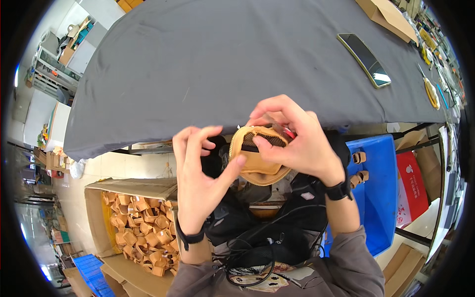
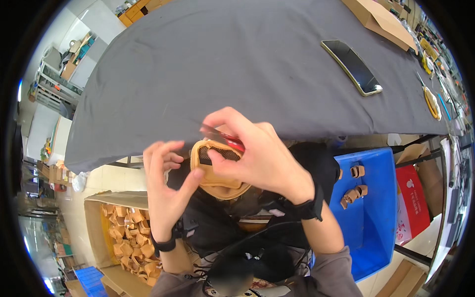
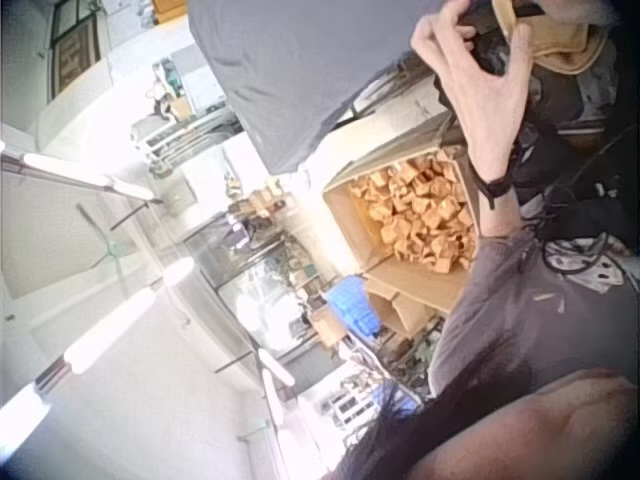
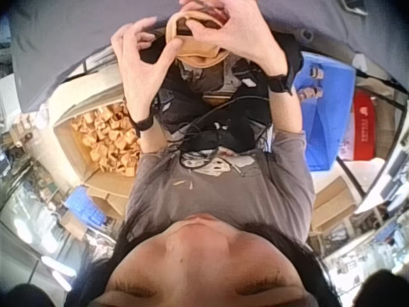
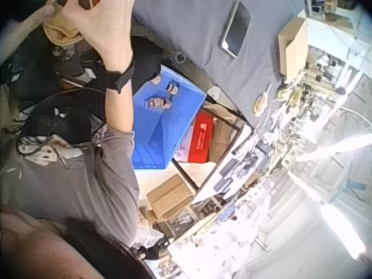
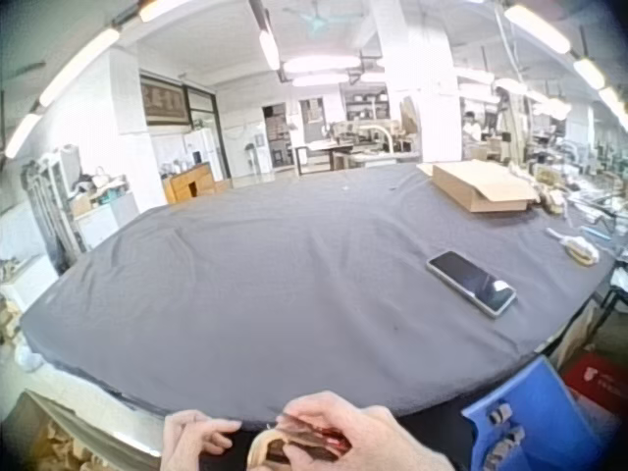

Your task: Trimming excess material and threads from a small leather zippered pouch using snips.

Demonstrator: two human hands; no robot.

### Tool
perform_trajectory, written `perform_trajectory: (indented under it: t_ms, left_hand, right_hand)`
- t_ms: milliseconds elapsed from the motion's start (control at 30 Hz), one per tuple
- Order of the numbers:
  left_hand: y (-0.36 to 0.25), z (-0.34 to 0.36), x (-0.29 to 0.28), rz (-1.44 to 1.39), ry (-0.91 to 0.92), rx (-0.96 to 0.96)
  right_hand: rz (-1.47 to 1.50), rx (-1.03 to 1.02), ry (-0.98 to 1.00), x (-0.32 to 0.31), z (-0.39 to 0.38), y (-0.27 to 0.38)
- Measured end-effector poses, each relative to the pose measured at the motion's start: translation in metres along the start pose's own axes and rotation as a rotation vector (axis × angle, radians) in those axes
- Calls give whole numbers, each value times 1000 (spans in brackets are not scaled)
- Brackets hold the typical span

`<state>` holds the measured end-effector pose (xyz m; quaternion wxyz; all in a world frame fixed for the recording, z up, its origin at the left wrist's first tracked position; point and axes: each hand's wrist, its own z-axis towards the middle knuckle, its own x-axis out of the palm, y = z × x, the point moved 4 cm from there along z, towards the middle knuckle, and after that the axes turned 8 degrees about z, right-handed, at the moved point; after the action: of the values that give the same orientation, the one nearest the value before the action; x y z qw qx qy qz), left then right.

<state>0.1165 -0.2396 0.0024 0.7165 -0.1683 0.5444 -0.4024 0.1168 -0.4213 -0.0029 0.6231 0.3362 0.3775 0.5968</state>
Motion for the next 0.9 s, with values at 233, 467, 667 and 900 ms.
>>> perform_trajectory:
  t_ms: [233, 467, 667, 900]
  left_hand:
    - [-3, 44, 30, -274, 29, 92]
    - [0, 61, 33, -158, -133, 157]
    - [4, 53, 28, -215, -245, -33]
    - [2, 37, 24, -492, -152, -78]
  right_hand:
    - [-295, -111, 253, -7, 51, 21]
    - [-516, -159, 16, -16, 49, 26]
    - [-430, 265, -149, -22, 19, 19]
    - [-510, 13, -152, -21, 25, 12]
